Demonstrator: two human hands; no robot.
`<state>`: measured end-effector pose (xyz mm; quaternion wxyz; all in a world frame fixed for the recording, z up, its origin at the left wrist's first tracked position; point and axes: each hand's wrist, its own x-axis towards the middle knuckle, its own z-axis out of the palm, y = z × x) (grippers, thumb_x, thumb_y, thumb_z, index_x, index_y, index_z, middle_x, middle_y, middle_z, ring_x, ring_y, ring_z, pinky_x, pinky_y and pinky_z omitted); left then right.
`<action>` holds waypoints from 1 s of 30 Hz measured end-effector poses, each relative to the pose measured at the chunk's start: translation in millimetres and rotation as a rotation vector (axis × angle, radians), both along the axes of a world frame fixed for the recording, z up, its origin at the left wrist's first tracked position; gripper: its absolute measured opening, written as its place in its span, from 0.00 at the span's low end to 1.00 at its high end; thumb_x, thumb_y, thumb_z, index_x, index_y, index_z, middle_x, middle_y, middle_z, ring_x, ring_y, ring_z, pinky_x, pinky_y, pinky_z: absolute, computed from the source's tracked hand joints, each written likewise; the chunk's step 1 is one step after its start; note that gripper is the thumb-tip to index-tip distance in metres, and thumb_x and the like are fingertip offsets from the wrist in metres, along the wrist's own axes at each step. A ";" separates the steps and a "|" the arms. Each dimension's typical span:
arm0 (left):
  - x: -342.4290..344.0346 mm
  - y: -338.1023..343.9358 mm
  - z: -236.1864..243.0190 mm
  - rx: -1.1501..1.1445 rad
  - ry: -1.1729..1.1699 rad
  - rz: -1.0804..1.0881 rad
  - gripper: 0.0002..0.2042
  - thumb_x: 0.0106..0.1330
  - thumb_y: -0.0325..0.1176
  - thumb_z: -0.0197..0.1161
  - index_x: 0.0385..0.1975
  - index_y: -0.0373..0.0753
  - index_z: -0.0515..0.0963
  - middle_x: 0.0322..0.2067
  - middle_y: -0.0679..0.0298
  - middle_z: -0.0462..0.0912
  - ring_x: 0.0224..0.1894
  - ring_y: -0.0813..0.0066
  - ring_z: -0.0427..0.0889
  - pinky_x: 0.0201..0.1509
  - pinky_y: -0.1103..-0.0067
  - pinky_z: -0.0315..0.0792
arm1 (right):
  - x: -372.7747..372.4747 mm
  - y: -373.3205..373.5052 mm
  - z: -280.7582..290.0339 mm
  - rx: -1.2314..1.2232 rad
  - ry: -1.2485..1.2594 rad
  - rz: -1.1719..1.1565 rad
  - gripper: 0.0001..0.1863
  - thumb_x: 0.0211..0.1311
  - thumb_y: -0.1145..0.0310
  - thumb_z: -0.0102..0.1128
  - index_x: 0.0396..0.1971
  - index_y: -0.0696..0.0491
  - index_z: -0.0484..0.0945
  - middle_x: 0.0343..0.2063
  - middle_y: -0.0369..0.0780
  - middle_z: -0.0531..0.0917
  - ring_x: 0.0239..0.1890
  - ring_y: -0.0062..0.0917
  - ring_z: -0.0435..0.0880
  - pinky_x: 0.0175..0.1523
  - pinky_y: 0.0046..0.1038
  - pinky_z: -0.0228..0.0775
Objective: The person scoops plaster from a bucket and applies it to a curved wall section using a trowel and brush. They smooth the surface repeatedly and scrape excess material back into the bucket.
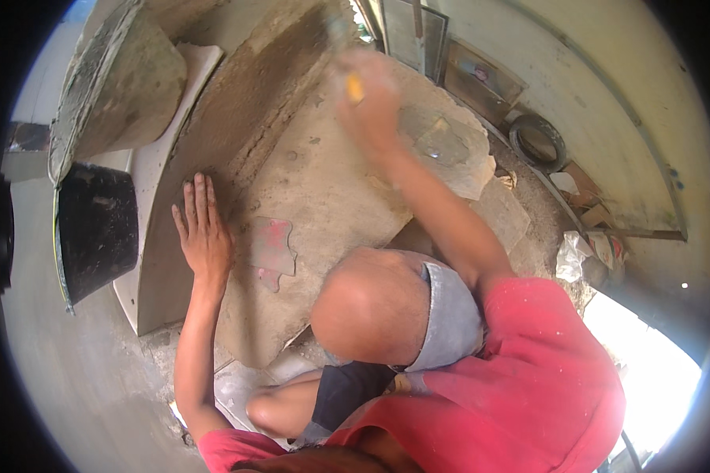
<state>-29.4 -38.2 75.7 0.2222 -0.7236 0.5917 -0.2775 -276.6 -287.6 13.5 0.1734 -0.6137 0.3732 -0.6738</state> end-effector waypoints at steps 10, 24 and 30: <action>5.3 -21.6 8.5 -0.027 0.010 -0.102 0.39 0.68 0.28 0.56 0.83 0.44 0.59 0.85 0.69 0.54 0.85 0.69 0.54 0.86 0.56 0.49 | -3.4 64.4 -42.7 0.073 0.184 0.784 0.09 0.64 0.72 0.72 0.43 0.52 0.90 0.54 0.45 0.88 0.55 0.37 0.89 0.63 0.36 0.80; -14.3 -6.2 -0.3 0.069 0.004 -0.096 0.40 0.65 0.41 0.65 0.79 0.36 0.65 0.83 0.60 0.58 0.86 0.65 0.52 0.87 0.58 0.49 | -4.7 77.6 37.4 -0.056 0.014 0.620 0.13 0.59 0.76 0.76 0.44 0.53 0.91 0.45 0.44 0.92 0.51 0.35 0.92 0.59 0.34 0.82; -38.5 -11.1 65.1 -0.425 0.384 -0.323 0.38 0.62 0.28 0.68 0.77 0.35 0.68 0.75 0.49 0.71 0.79 0.51 0.68 0.83 0.53 0.61 | -45.2 -7.3 213.6 -0.598 -0.046 0.355 0.11 0.65 0.79 0.70 0.46 0.60 0.89 0.44 0.47 0.92 0.48 0.33 0.91 0.54 0.34 0.85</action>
